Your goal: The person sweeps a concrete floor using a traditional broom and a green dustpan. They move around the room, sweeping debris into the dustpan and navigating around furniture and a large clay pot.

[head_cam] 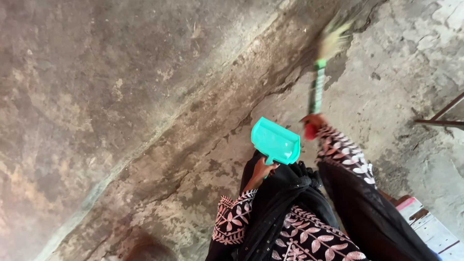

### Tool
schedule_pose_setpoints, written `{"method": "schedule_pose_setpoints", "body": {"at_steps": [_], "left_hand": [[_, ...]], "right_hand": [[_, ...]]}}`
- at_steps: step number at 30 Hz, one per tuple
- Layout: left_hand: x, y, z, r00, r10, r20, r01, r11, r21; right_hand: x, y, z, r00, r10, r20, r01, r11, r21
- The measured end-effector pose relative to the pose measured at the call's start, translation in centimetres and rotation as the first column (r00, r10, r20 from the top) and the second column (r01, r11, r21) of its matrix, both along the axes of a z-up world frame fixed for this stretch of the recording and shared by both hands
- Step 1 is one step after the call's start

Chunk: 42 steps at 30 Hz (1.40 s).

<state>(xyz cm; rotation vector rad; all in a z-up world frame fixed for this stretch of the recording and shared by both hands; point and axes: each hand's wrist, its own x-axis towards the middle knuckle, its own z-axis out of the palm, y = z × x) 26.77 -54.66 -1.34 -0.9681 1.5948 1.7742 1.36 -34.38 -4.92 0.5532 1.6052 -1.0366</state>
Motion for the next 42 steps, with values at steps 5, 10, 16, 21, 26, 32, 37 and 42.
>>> {"method": "schedule_pose_setpoints", "body": {"at_steps": [5,10,16,21,26,32,37,42], "left_hand": [[-0.5,-2.0,0.0,0.995,0.067,0.071,-0.074,0.992,0.101],[-0.6,-3.2,0.0,0.968,0.24,0.073,-0.244,0.969,0.044],[-2.8,-2.8,-0.2,0.942,0.334,0.035,-0.335,0.941,0.042],[-7.4,-0.4,-0.8,0.933,0.354,-0.069,-0.343,0.93,0.13],[-11.3,1.7,-1.5,0.922,0.384,-0.049,-0.37,0.912,0.176],[-14.6,4.0,-1.7,0.908,0.418,-0.012,-0.413,0.901,0.136],[-17.0,6.8,-2.3,0.863,0.505,-0.029,-0.498,0.858,0.127],[-19.1,8.5,-2.4,0.711,0.694,0.111,-0.7,0.714,0.014]], "right_hand": [[5.0,-7.6,-2.3,0.975,0.216,0.057,-0.205,0.966,-0.161],[6.6,-13.5,-2.3,0.926,0.377,-0.008,-0.362,0.883,-0.3],[3.5,-11.4,0.6,0.892,0.436,-0.124,-0.449,0.813,-0.372],[-2.6,-4.7,4.3,0.904,0.363,-0.224,-0.418,0.862,-0.288],[-9.2,1.5,5.5,0.96,0.12,-0.251,-0.192,0.94,-0.283],[-14.9,0.7,3.5,0.957,0.236,-0.167,-0.247,0.968,-0.051],[-14.4,-3.9,0.3,0.808,0.59,0.016,-0.586,0.806,-0.083],[-14.5,-8.3,-0.8,0.598,0.8,-0.05,-0.789,0.578,-0.208]]}}
